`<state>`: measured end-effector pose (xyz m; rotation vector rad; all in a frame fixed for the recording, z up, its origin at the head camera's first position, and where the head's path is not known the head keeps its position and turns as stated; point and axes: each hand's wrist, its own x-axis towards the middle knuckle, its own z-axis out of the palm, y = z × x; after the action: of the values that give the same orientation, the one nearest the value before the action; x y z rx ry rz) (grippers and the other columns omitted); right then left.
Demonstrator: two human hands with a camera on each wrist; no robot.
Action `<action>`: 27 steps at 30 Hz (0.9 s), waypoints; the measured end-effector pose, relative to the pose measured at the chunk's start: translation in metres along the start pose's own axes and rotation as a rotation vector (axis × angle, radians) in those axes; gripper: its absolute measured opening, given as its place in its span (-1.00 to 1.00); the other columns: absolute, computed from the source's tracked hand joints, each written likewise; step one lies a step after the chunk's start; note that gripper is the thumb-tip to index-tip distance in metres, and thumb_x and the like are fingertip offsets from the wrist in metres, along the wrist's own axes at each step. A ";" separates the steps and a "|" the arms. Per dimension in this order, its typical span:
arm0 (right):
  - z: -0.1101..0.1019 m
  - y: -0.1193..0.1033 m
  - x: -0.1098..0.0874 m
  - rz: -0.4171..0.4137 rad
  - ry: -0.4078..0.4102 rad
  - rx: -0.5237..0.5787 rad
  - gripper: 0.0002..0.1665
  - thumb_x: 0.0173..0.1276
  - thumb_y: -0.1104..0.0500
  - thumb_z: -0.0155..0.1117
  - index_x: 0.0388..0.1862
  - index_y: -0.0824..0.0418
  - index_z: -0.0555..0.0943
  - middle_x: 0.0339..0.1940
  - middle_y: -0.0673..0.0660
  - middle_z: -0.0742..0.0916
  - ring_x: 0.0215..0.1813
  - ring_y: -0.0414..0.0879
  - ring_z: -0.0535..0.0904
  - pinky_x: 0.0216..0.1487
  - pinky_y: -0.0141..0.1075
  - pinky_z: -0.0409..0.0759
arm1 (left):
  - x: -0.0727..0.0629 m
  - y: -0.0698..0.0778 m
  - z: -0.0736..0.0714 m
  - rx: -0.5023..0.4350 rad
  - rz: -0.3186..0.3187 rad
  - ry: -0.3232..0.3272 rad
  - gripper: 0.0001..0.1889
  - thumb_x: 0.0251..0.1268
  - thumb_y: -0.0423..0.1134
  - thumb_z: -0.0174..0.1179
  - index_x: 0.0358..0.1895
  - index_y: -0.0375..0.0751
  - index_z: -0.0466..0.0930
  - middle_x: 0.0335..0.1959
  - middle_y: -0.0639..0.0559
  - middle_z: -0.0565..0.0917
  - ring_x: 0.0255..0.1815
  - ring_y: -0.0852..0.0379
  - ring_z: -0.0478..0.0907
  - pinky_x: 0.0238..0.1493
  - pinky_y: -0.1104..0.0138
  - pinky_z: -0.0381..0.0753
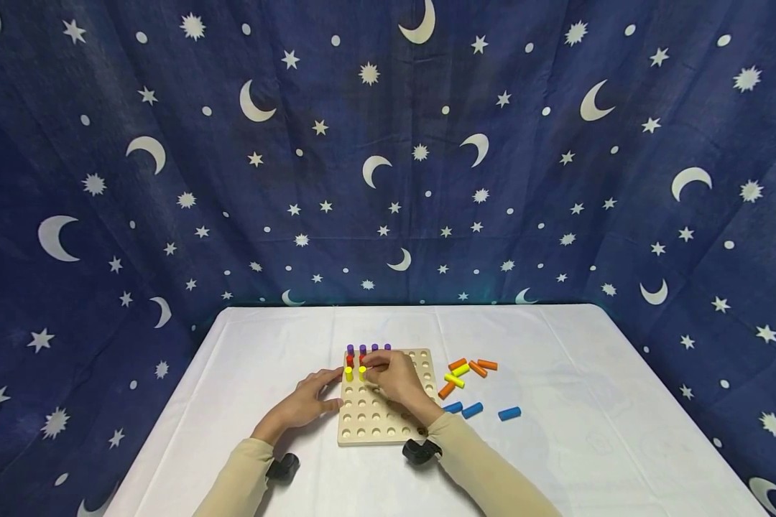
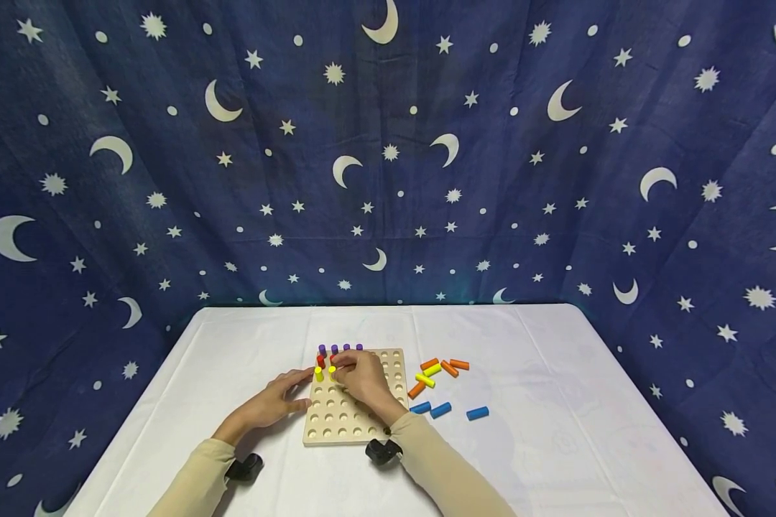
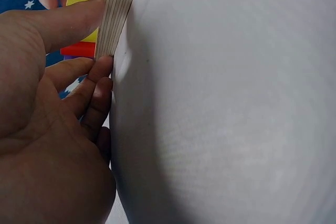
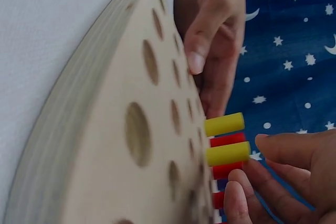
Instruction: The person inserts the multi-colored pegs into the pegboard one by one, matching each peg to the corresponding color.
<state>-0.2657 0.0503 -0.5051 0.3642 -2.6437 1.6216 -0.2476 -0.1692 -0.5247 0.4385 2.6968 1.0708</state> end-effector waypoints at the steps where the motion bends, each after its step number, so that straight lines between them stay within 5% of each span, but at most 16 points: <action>1: -0.002 -0.001 -0.001 -0.010 0.000 0.004 -0.77 0.15 0.32 0.43 -0.17 0.20 0.74 -0.29 0.07 0.80 -0.31 -0.23 0.67 -0.26 -0.42 0.64 | 0.000 0.000 0.000 0.000 -0.001 -0.001 -0.29 0.24 -0.05 0.32 0.45 -0.06 0.32 0.34 -0.05 0.49 0.41 -0.14 0.32 0.46 -0.19 0.12; 12: -0.029 -0.012 -0.013 -0.092 0.032 -0.024 -0.81 0.23 0.23 0.43 -0.15 0.16 0.74 -0.24 0.01 0.81 -0.22 -0.20 0.68 -0.17 -0.41 0.64 | -0.001 0.003 -0.001 0.002 -0.037 -0.006 -0.28 0.22 -0.04 0.33 0.45 -0.04 0.32 0.35 -0.04 0.49 0.42 -0.15 0.30 0.45 -0.22 0.15; 27: -0.065 -0.011 -0.031 -0.091 0.096 -0.037 -0.82 0.20 0.24 0.45 -0.19 0.10 0.74 -0.29 -0.04 0.80 -0.24 -0.21 0.68 -0.16 -0.37 0.65 | -0.001 0.001 0.000 0.009 -0.008 -0.002 -0.28 0.24 -0.06 0.32 0.46 -0.07 0.31 0.33 -0.04 0.50 0.40 -0.15 0.31 0.44 -0.20 0.15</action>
<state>-0.2398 0.1085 -0.4696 0.3892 -2.5443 1.5214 -0.2467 -0.1692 -0.5241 0.4303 2.7002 1.0557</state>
